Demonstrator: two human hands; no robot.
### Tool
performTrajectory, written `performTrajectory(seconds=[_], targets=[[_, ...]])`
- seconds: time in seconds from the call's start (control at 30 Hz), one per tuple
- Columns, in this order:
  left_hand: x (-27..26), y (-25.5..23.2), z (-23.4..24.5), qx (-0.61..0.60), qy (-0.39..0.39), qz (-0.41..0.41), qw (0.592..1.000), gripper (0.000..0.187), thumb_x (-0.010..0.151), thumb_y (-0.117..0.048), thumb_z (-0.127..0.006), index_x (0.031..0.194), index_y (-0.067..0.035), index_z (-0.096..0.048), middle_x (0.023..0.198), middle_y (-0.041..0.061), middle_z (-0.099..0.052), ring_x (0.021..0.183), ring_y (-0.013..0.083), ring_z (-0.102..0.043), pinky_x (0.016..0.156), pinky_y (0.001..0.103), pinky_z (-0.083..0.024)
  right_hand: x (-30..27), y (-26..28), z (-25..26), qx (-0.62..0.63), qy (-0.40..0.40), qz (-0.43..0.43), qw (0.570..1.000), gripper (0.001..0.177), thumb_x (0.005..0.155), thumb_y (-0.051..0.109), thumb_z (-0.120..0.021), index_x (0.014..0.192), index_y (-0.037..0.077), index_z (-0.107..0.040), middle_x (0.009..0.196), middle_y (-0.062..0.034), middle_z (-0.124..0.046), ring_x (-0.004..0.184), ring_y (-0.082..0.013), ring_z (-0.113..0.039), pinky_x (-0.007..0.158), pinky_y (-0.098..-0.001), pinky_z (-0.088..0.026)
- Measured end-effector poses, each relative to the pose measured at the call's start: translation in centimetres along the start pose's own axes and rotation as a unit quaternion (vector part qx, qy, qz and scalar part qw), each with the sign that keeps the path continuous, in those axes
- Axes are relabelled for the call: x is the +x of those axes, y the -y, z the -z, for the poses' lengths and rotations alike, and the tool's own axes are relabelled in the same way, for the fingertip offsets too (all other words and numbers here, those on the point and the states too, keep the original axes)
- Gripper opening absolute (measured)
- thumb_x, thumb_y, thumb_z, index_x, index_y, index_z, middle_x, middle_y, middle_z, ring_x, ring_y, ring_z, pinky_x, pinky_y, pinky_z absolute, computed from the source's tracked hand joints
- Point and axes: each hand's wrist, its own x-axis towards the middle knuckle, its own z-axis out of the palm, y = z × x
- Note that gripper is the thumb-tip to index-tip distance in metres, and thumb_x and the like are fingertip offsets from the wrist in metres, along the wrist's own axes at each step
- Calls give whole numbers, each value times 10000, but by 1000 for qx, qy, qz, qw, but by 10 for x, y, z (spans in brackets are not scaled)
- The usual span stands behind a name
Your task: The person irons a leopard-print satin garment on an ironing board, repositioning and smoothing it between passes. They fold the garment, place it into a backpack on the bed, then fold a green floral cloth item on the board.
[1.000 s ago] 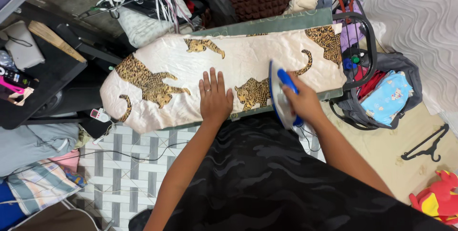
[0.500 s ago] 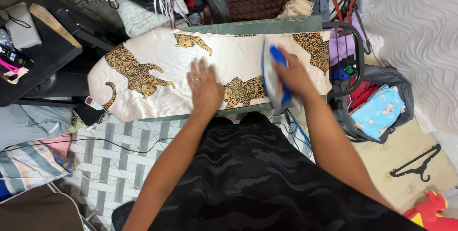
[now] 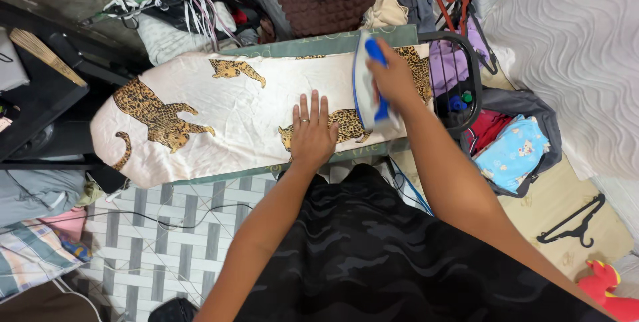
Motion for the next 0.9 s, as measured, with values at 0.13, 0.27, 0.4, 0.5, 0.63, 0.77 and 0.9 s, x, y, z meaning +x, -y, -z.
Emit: performTrajectory(seconds=[0.13, 0.27, 0.4, 0.5, 0.63, 0.77, 0.9], targets=[[1, -2, 0, 27, -2, -3, 1000, 707, 993, -401, -532, 1547, 16, -392, 1651, 238, -273, 1537, 440, -203, 1234, 566, -159, 10, 1, 13, -16, 16, -50, 998, 626, 957, 197, -626, 1557, 223, -449, 619, -17, -551, 423, -120, -503, 409, -345, -447], [3, -1, 3, 26, -7, -2, 1000, 698, 1001, -407, -522, 1547, 10, -401, 1655, 232, -283, 1540, 437, -207, 1243, 563, -165, -69, -31, 28, -184, 13, -40, 982, 630, 965, 232, -634, 1559, 220, -427, 640, -64, -632, 465, -129, -588, 456, -330, -484], [3, -3, 2, 40, 0, -2, 999, 685, 998, -402, -520, 1537, 6, -410, 1652, 228, -283, 1535, 445, -214, 1241, 565, -173, -120, -43, 41, -133, 14, -53, 990, 629, 937, 233, -647, 1539, 202, -467, 669, -69, -628, 456, -164, -577, 456, -345, -481], [4, -4, 1, 54, -6, -8, 998, 684, 998, -386, -512, 1539, 18, -408, 1647, 234, -279, 1523, 453, -222, 1224, 567, -179, -97, -29, 37, -106, -1, -93, 990, 612, 938, 230, -633, 1530, 216, -481, 638, -84, -614, 429, -171, -561, 423, -355, -462], [5, -2, 2, 52, -9, -13, 999, 667, 1019, -381, -513, 1544, 18, -410, 1656, 233, -275, 1538, 455, -216, 1246, 568, -174, -14, 1, 39, -96, -18, 11, 995, 583, 978, 196, -639, 1543, 182, -494, 679, -28, -618, 470, -110, -551, 437, -330, -465], [6, -3, 2, 52, -5, -14, 999, 686, 992, -378, -528, 1534, 27, -419, 1643, 248, -287, 1525, 464, -217, 1232, 573, -173, 17, 5, 42, 33, -2, -73, 997, 631, 946, 197, -627, 1549, 223, -442, 596, -31, -511, 417, -125, -481, 403, -350, -432], [1, -4, 2, 45, -10, -11, 999, 672, 1003, -373, -539, 1534, 24, -430, 1645, 242, -308, 1541, 459, -235, 1254, 573, -177, -47, -31, 50, -113, -6, -47, 992, 625, 967, 208, -634, 1560, 203, -437, 632, -42, -598, 454, -122, -548, 449, -333, -464]])
